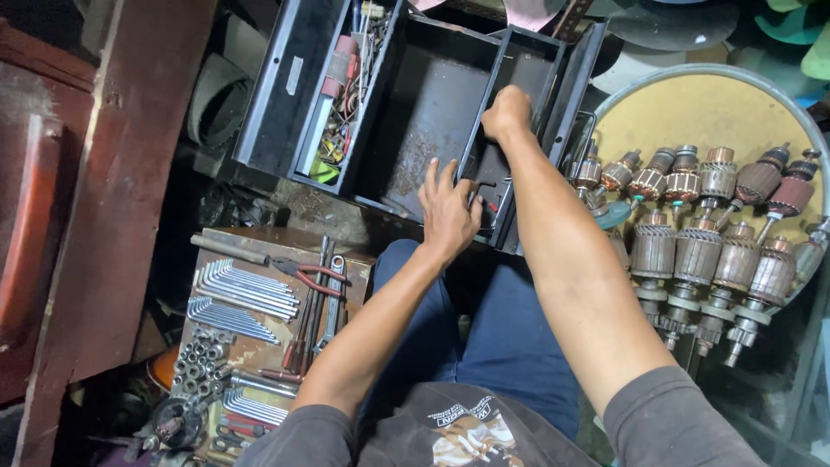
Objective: Searching through a metal toolbox and sorting small mechanical parts like screws and bolts
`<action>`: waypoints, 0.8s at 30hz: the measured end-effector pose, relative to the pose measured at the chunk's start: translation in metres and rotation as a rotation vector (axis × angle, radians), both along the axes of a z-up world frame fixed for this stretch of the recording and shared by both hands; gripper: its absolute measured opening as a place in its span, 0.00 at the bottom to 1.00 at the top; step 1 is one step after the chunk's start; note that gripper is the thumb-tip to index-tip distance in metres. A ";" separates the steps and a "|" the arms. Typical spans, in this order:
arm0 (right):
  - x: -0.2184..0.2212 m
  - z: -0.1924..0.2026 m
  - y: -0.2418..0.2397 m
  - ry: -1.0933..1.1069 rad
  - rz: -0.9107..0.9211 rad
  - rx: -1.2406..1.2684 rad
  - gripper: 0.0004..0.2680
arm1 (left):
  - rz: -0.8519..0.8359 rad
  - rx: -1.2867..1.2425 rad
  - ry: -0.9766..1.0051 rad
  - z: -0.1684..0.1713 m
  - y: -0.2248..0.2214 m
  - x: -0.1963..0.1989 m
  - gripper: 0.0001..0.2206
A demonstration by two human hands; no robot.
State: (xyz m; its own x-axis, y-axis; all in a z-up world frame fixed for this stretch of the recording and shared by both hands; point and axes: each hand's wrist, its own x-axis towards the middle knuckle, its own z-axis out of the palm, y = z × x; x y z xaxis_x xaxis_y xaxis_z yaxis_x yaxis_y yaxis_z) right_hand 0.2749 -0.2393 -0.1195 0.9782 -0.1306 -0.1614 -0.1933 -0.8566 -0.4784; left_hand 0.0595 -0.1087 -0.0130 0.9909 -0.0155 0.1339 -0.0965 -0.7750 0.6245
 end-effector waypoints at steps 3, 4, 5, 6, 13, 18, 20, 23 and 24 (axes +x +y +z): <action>-0.010 0.072 0.004 0.507 0.018 0.113 0.07 | -0.003 -0.018 0.004 0.002 0.001 0.000 0.10; -0.020 0.096 0.004 0.518 0.020 0.109 0.07 | 0.000 -0.021 0.014 0.002 0.000 -0.003 0.10; -0.025 0.121 0.004 0.686 0.112 0.149 0.05 | 0.004 -0.034 0.004 0.003 0.000 -0.001 0.11; -0.030 0.148 0.004 0.854 0.205 0.190 0.03 | 0.007 -0.046 -0.007 0.004 -0.001 0.000 0.11; 0.002 0.093 -0.021 0.287 0.416 -0.264 0.06 | 0.012 -0.006 0.019 0.005 -0.005 0.007 0.09; -0.013 0.142 -0.008 0.206 0.445 -0.403 0.11 | -0.018 0.137 -0.095 0.002 -0.008 0.020 0.12; -0.008 0.130 -0.010 0.206 0.502 -0.451 0.10 | -0.027 0.181 -0.131 -0.009 -0.010 0.025 0.11; -0.009 0.115 -0.006 0.218 0.566 -0.566 0.07 | -0.065 0.304 -0.157 -0.019 -0.010 0.028 0.07; -0.009 0.110 -0.004 0.226 0.577 -0.633 0.04 | -0.086 0.384 -0.151 -0.021 -0.010 0.030 0.06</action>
